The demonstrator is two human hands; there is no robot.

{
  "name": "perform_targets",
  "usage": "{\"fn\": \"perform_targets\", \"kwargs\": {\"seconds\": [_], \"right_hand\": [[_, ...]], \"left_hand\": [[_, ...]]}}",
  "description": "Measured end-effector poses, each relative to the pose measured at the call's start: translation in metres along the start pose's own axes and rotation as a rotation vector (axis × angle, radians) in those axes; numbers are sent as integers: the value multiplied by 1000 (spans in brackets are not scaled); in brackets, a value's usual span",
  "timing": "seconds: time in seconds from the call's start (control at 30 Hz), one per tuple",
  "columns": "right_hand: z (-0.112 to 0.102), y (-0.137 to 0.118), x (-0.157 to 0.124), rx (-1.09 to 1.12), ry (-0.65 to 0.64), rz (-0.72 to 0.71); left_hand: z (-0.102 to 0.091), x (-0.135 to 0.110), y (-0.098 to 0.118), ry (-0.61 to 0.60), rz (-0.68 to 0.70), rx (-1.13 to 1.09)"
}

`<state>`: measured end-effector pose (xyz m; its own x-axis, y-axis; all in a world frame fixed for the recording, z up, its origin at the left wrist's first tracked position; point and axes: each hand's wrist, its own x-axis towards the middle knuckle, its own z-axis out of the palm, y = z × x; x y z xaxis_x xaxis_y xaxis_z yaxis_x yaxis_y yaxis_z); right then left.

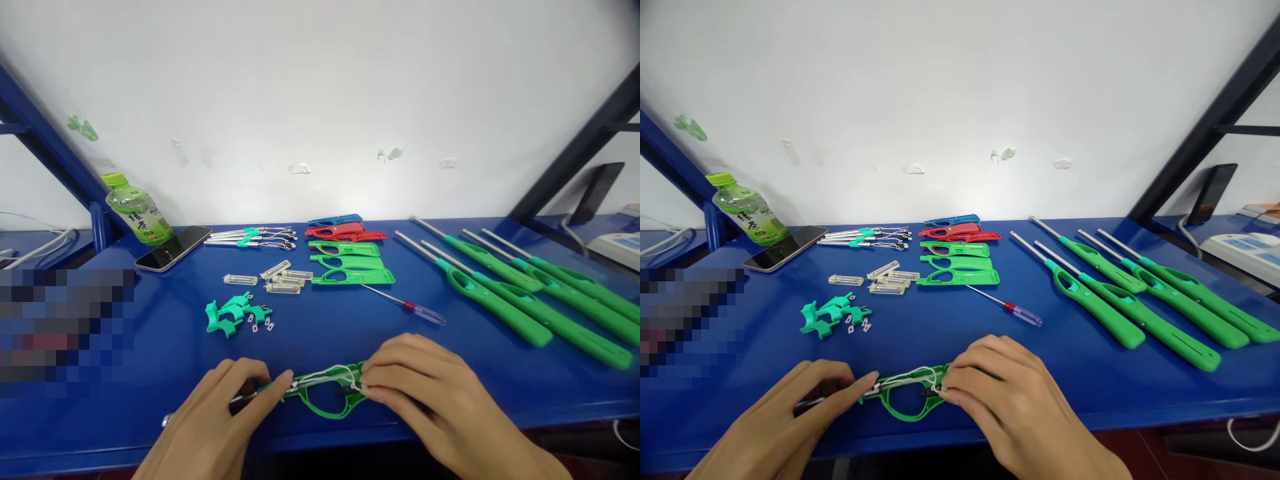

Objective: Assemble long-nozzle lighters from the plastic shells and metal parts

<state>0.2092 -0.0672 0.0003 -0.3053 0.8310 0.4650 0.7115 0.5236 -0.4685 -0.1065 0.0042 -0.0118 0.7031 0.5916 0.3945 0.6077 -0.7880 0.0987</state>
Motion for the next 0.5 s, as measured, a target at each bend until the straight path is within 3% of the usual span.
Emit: {"fn": "perform_targets", "kwargs": {"seconds": [0.5], "right_hand": [[1, -3, 3, -25, 35, -2]], "left_hand": [[9, -11, -9, -32, 44, 55]]}}
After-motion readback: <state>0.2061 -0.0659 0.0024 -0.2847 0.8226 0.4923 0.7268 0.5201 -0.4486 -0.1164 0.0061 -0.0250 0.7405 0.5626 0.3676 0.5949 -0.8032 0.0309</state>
